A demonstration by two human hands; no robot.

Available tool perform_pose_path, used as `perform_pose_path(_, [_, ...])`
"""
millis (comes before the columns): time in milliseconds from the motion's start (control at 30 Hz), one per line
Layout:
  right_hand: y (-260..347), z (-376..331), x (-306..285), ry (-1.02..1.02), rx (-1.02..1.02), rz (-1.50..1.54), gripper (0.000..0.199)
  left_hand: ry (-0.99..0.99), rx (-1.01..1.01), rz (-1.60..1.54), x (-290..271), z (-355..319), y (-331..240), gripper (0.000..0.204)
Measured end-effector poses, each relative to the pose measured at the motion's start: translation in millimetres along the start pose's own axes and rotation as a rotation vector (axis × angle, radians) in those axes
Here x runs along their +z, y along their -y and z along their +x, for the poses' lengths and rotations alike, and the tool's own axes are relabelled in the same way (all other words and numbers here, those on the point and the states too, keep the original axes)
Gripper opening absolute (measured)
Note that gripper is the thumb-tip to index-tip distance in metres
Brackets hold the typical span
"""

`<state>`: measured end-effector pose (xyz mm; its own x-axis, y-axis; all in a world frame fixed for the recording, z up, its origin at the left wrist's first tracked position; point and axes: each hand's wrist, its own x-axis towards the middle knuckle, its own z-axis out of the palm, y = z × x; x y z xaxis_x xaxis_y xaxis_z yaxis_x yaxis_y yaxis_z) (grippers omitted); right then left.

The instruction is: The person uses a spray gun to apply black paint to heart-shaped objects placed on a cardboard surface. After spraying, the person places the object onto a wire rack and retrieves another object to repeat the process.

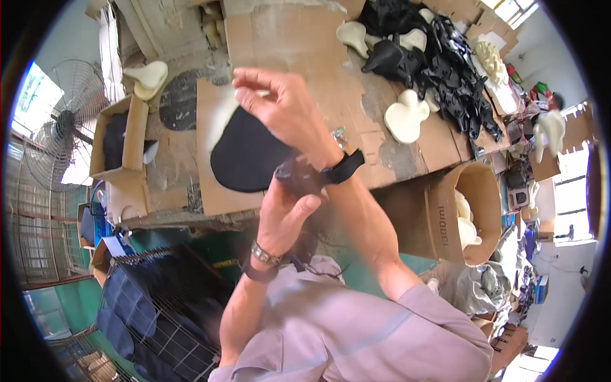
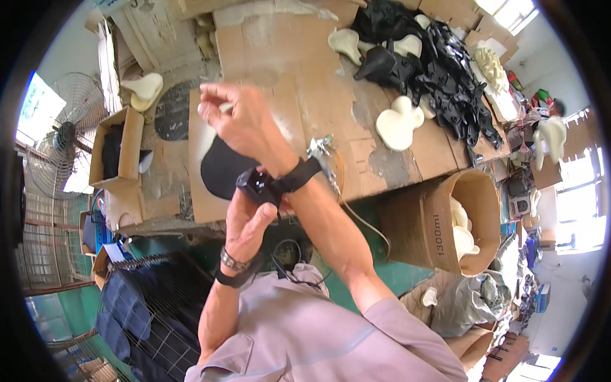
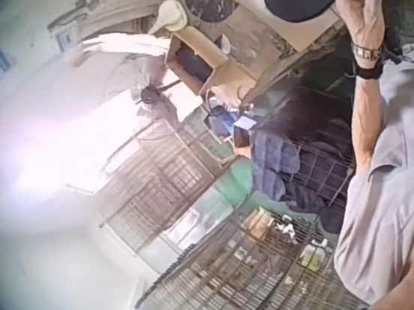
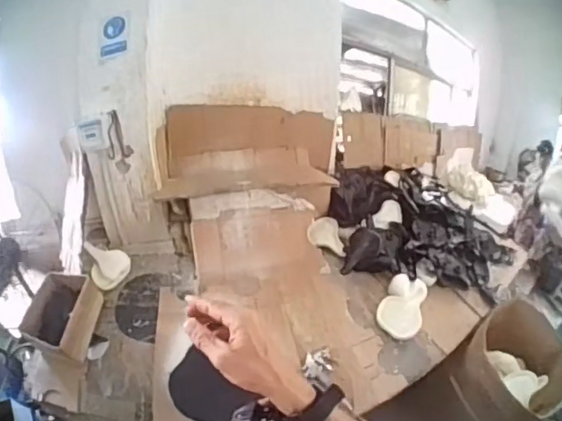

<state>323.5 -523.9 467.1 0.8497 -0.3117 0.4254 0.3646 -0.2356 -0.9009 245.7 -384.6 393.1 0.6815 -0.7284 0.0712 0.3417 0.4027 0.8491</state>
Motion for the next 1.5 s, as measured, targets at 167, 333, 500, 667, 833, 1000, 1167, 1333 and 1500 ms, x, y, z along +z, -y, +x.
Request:
perform_pose_path(167, [5.5,-7.8,17.8,0.027,0.034,-0.148,0.036,-0.324,0.417,0.350,3.9,-11.8,-1.0,0.078])
perform_pose_path(333, [-26.8,-19.2,36.7,-0.029,-0.079,-0.330,0.035,-0.382,0.763,1.019,-1.4,-26.0,-23.6,0.054])
perform_pose_path(500, [-74.6,-42.5,61.5,0.011,0.005,-0.475,0.032,-0.410,0.646,1.003,-18.6,-28.7,-5.0,0.045])
perform_pose_path(667, [-106.3,-74.0,76.6,0.117,0.190,-0.421,0.029,-0.435,0.439,0.942,-31.0,-47.4,11.9,0.041])
perform_pose_path(833, [-123.7,-101.1,91.1,0.209,0.329,-0.402,0.032,-0.404,0.353,0.964,-45.7,-64.0,19.3,0.042])
perform_pose_path(1000, [-144.7,-131.3,100.1,0.334,0.242,-0.596,0.024,-0.238,0.331,1.247,-44.5,-72.5,-8.1,0.048])
perform_pose_path(1167, [-163.2,-165.5,100.0,0.231,-0.164,-0.448,0.023,-0.196,0.312,1.362,-45.8,-63.8,-20.7,0.042])
perform_pose_path(1333, [-158.6,-160.6,95.1,0.410,0.075,-0.318,0.021,-0.241,0.362,1.027,-65.4,-65.7,-1.8,0.024])
perform_pose_path(1500, [-155.1,-120.0,82.1,0.521,0.793,0.246,0.039,-0.427,0.310,0.803,-82.6,-88.4,10.8,0.021])
